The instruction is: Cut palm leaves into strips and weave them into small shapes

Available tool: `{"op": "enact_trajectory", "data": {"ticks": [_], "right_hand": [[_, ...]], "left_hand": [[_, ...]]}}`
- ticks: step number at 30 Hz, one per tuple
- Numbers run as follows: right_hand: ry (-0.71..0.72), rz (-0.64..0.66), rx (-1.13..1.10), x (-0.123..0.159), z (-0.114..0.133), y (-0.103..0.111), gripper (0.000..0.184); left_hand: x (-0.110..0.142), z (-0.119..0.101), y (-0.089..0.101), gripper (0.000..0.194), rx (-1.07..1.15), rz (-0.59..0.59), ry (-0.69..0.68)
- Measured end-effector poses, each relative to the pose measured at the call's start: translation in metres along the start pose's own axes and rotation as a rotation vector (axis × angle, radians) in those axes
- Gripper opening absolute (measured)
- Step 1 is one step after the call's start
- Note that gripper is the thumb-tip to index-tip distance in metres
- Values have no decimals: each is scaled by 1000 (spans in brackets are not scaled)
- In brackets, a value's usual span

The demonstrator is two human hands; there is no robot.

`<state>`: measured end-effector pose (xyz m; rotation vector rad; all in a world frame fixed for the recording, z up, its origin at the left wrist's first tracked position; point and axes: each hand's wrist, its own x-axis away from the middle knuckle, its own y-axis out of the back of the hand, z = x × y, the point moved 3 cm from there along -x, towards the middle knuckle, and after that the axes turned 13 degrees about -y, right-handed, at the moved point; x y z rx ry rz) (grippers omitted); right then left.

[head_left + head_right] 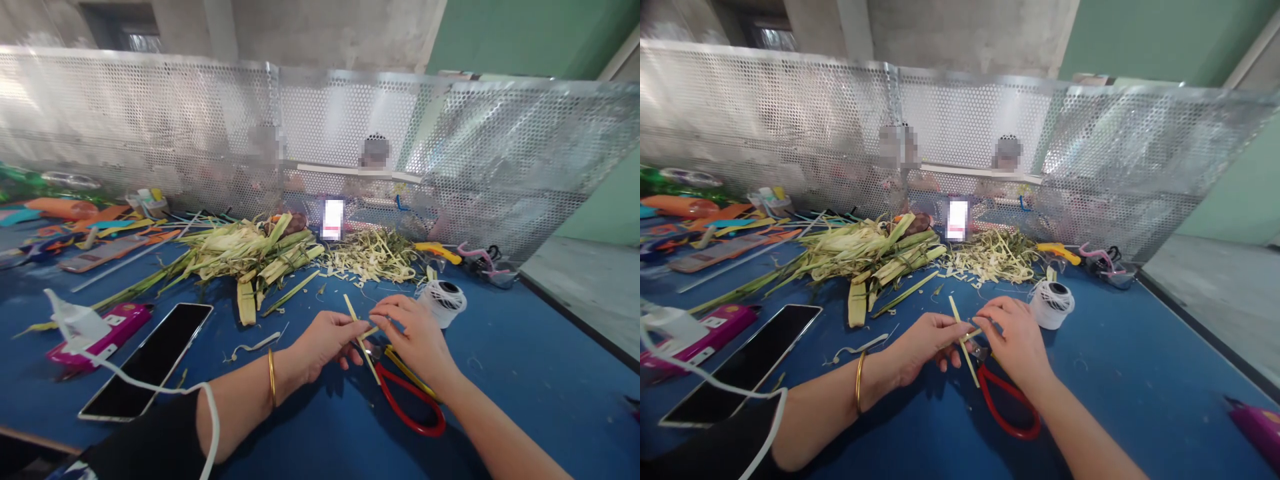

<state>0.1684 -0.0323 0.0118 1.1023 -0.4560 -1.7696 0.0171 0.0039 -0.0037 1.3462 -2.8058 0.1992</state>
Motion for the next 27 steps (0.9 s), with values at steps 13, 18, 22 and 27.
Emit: {"op": "enact_trajectory", "data": {"ticks": [13,18,22,27], "right_hand": [[-229,121,-329,8,18,3,15],[-48,-78,-114,12,23,12,13],[174,-172,64,18,31,11,13],[289,-277,184,24,37,6,12]], "left_hand": [[3,4,-10,35,-161,117,-41],[5,-2,-6,34,-57,59,-13],[5,-3,-3,26,45,-26,27],[2,0,-5,13,339,-25,128]]}}
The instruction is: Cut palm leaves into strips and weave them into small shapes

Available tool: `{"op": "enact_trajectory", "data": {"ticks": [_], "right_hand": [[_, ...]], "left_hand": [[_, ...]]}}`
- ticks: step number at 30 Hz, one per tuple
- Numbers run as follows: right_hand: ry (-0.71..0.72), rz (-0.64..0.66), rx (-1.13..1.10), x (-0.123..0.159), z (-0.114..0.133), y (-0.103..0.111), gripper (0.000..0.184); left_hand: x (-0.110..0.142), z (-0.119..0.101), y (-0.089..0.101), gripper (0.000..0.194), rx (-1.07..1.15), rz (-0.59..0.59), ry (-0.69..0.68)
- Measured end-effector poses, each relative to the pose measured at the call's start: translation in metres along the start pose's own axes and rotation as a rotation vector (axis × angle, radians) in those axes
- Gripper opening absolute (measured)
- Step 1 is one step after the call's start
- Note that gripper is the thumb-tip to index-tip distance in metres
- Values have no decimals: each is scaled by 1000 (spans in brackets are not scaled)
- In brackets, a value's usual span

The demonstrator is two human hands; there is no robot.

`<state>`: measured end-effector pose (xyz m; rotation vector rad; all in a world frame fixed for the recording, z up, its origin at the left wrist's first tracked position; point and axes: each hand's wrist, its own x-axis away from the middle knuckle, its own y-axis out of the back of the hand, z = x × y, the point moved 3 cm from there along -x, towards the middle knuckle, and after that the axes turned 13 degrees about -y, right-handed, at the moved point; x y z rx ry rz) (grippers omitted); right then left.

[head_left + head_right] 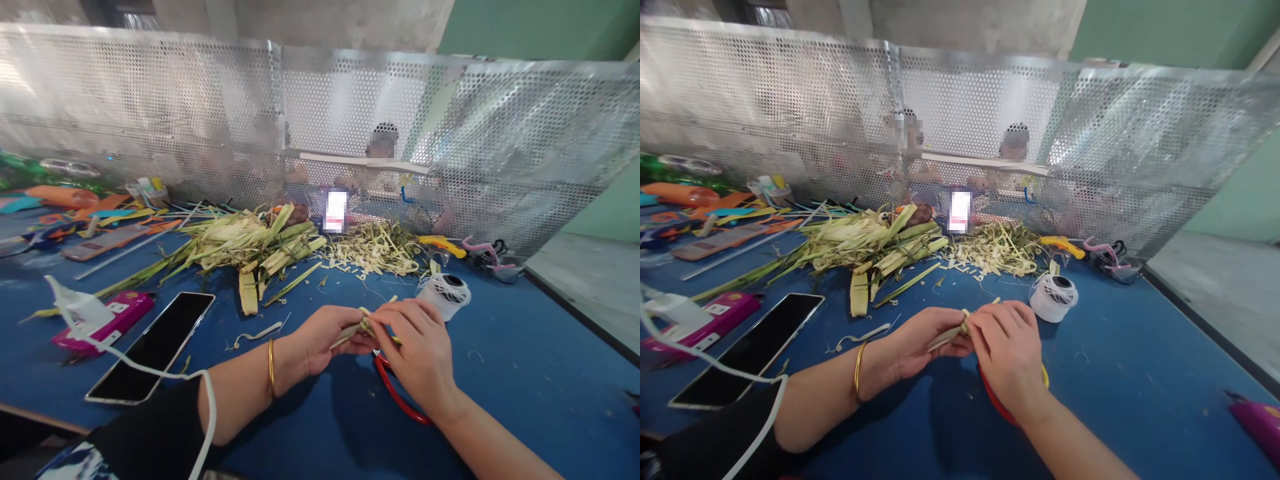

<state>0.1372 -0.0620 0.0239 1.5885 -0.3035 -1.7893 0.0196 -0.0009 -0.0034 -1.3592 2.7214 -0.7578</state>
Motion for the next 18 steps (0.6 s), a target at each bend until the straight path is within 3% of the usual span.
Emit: {"op": "enact_trajectory", "data": {"ticks": [7,13,18], "right_hand": [[41,-51,72,2,4,1,10],[123,-5,87,6,12,-4,11],[133,18,100,5,11,-7,13]], "left_hand": [[-5,-2,1,19,248,10,23],[-4,-5,0,11,209,64,-78],[-4,-5,2,16,154,22,-130]]}}
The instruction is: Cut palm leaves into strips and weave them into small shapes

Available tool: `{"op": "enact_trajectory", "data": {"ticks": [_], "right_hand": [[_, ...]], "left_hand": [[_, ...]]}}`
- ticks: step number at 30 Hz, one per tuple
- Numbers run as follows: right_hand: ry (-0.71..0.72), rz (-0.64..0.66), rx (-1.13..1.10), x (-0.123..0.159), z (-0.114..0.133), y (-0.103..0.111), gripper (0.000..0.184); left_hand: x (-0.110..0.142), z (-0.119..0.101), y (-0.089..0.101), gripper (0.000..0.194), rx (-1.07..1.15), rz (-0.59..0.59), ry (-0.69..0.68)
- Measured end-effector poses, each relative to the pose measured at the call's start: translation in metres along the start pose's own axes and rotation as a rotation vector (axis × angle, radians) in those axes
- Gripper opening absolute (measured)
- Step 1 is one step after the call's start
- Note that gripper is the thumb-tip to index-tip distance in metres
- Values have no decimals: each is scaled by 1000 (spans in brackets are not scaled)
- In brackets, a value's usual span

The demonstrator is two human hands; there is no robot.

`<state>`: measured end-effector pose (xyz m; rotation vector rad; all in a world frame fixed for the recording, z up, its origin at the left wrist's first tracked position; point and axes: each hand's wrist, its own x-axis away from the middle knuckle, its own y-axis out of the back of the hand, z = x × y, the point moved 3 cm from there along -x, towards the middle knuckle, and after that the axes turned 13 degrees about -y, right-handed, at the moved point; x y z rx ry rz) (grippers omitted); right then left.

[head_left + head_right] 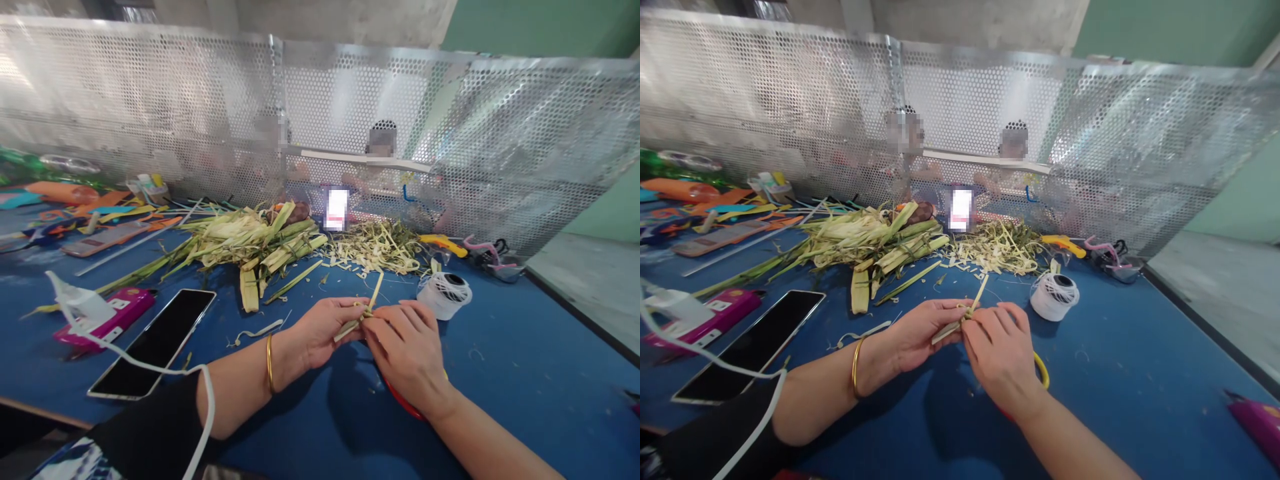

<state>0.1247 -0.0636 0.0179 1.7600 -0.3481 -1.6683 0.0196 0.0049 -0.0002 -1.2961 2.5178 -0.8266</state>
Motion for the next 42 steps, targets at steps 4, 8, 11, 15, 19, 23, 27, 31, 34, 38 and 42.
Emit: {"op": "enact_trajectory", "data": {"ticks": [4,8,11,15,19,23,27,31,34,38,42], "right_hand": [[188,134,38,1,8,-5,24],[232,179,23,2,12,-8,23],[46,104,-134,1,4,-6,17],[-487,71,-407,2,-22,-11,12],[-885,244,-656,7,-34,-24,19],[-1065,367,-855,9,-32,-30,22],[-1108,378,-961,9,-29,-31,22],[-950,369,-827,8,-26,-24,13],[-680,409,-625,4,-21,-16,14],[-378,459,-532,-1,-17,-11,27],[-135,302,-346,-4,-14,-7,19]], "left_hand": [[0,2,2,19,-39,-28,1],[0,7,2,22,-33,3,38],[0,7,3,25,-39,-21,27],[-1,3,4,25,-41,-52,3],[-1,1,4,19,-73,-67,9],[-1,2,4,24,-153,-51,-45],[-2,0,7,26,-227,-162,-121],[-4,-6,11,30,-270,-280,-117],[-5,-9,15,29,-299,-319,-137],[-7,-7,18,23,-297,-307,-168],[-6,-2,15,27,-300,-230,-154]]}}
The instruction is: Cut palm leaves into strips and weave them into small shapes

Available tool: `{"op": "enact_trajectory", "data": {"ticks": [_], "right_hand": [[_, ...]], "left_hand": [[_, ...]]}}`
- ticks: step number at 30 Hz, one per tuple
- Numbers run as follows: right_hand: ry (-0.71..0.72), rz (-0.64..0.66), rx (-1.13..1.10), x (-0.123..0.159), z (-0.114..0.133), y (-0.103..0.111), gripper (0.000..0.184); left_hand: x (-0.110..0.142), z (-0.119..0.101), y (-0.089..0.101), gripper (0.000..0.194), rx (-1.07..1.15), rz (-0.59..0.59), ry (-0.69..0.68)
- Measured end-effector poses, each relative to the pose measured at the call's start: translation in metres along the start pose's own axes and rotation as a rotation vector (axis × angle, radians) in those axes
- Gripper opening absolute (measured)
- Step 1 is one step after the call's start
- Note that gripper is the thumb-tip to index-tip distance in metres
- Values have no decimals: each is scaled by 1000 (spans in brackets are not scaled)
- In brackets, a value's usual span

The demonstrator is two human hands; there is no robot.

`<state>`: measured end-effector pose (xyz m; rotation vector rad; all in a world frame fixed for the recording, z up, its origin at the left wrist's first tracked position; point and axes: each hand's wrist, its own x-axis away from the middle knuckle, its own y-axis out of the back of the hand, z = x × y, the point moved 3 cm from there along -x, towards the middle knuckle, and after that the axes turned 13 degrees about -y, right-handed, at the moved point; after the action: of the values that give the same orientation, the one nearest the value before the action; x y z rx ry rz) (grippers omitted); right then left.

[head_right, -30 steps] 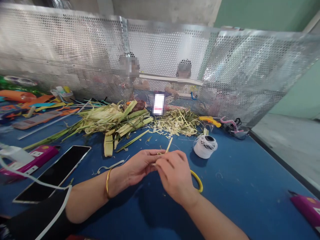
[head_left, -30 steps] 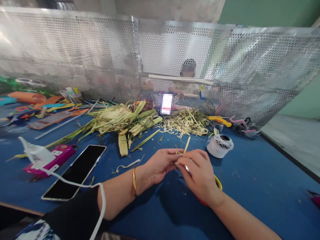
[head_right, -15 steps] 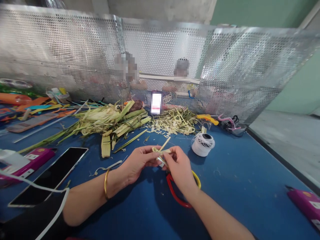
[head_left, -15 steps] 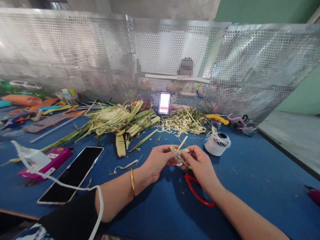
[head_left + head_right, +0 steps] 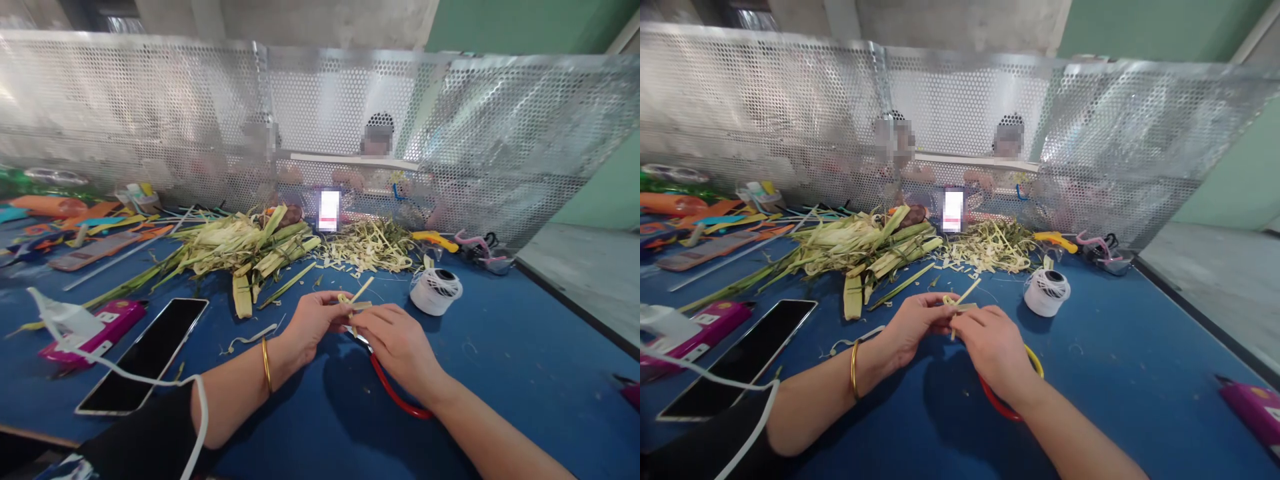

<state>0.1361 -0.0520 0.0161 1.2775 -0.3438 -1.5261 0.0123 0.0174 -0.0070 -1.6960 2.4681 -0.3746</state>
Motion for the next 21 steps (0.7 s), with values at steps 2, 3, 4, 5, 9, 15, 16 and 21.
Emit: {"op": "enact_trajectory", "data": {"ticks": [2,3,4,5,9,15,16,21], "right_hand": [[39,-118,69,0,0,3,16],[20,-162,69,-1,-1,5,15],[-18,-192,54,-1,-3,6,14],[-63,-204,33,-2,-5,7,14],[-237,-166,-9,-4,-14,6,15],[-459,-130,-18,-1,-21,0,17],[-497,-118,-50,-1,-22,-1,17],[-612,-59,-213,0,-24,-8,22]], "left_hand": [[3,0,-4,28,-29,58,3],[4,-1,-5,26,-49,96,2],[5,-1,-7,23,-70,137,-1],[6,-2,-8,20,-90,176,-6],[8,-2,-11,17,-123,296,-21],[10,-1,-14,19,-124,359,-23],[10,0,-15,19,-135,352,-26],[11,4,-12,24,-146,188,-22]]}}
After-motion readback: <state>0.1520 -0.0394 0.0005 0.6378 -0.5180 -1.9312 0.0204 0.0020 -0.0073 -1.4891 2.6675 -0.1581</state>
